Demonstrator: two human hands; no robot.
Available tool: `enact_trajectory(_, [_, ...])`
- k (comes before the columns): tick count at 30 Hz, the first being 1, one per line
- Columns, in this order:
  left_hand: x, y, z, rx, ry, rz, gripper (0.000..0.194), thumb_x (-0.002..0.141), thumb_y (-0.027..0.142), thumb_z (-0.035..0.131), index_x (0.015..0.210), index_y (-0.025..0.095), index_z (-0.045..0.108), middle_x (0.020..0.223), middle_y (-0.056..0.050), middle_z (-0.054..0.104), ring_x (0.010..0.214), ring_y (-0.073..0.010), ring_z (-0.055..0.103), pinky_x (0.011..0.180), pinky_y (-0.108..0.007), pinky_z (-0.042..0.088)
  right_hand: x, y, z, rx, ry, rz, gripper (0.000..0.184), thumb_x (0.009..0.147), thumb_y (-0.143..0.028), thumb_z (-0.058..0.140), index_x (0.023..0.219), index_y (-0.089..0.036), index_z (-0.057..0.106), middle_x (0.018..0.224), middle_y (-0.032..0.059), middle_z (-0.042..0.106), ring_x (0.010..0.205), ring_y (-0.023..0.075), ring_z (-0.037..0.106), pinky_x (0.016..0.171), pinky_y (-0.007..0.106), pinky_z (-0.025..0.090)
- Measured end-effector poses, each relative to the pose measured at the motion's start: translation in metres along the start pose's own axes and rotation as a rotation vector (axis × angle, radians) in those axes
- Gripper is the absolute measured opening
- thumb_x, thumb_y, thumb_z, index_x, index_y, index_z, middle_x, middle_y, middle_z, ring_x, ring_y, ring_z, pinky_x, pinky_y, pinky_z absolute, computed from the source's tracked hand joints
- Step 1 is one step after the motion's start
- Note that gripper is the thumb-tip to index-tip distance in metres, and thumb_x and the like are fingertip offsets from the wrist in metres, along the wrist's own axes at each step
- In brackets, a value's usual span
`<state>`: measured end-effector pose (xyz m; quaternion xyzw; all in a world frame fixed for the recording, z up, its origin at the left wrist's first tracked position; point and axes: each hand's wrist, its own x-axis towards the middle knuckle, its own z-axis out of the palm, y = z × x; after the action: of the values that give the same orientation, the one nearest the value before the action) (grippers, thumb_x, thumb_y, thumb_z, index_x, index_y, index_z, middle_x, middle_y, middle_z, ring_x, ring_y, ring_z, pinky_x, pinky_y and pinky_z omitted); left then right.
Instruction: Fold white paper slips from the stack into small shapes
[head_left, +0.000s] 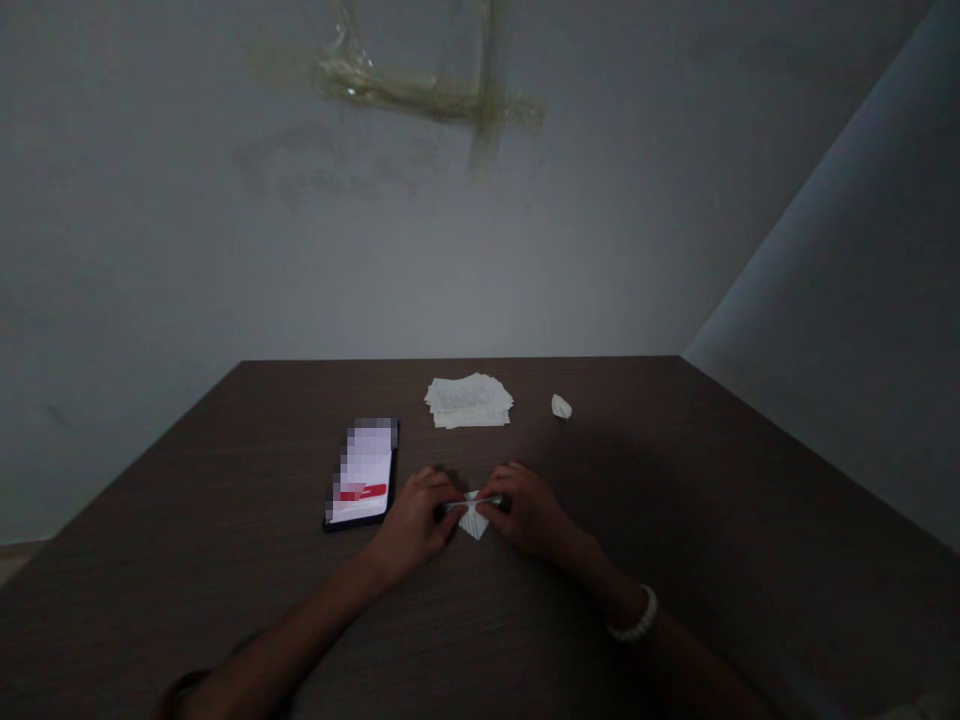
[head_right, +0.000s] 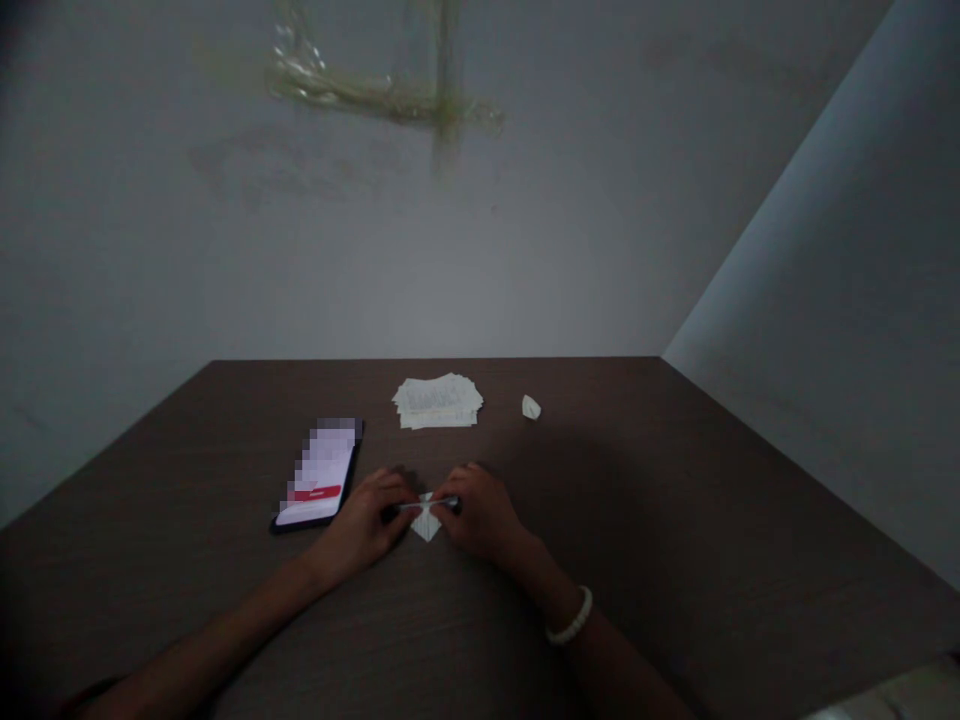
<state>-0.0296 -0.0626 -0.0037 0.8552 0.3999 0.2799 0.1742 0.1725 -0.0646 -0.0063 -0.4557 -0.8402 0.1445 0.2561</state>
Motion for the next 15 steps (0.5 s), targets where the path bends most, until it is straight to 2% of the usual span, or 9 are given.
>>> enact_trajectory(8, [0.0024,-0.0021,0.0002,0.09,-0.027,0.011,0.011,0.084,0.015,0.058,0.078,0.018,0.067,0.079,-0.005,0.063,0.084,-0.023,0.055,0.076,-0.036,0.044,-0.0011,0.0041,-0.0016,-0.032,-0.025,-0.043,0.007,0.086,-0.023,0.063,0.087,-0.019,0.069,0.087,0.0032,0.066,0.085,0.0168,0.056,0.078,0.028,0.042])
enact_trajectory(15, [0.005,-0.0022,-0.0001,0.117,-0.073,0.036,0.014,0.083,0.012,0.057,0.085,0.02,0.068,0.09,-0.006,0.063,0.093,-0.0239,0.055,0.082,-0.037,0.043,-0.0013,0.0025,-0.0065,-0.093,-0.015,-0.135,0.009,0.089,-0.023,0.058,0.088,-0.019,0.067,0.09,0.0036,0.064,0.086,0.0171,0.053,0.078,0.028,0.041])
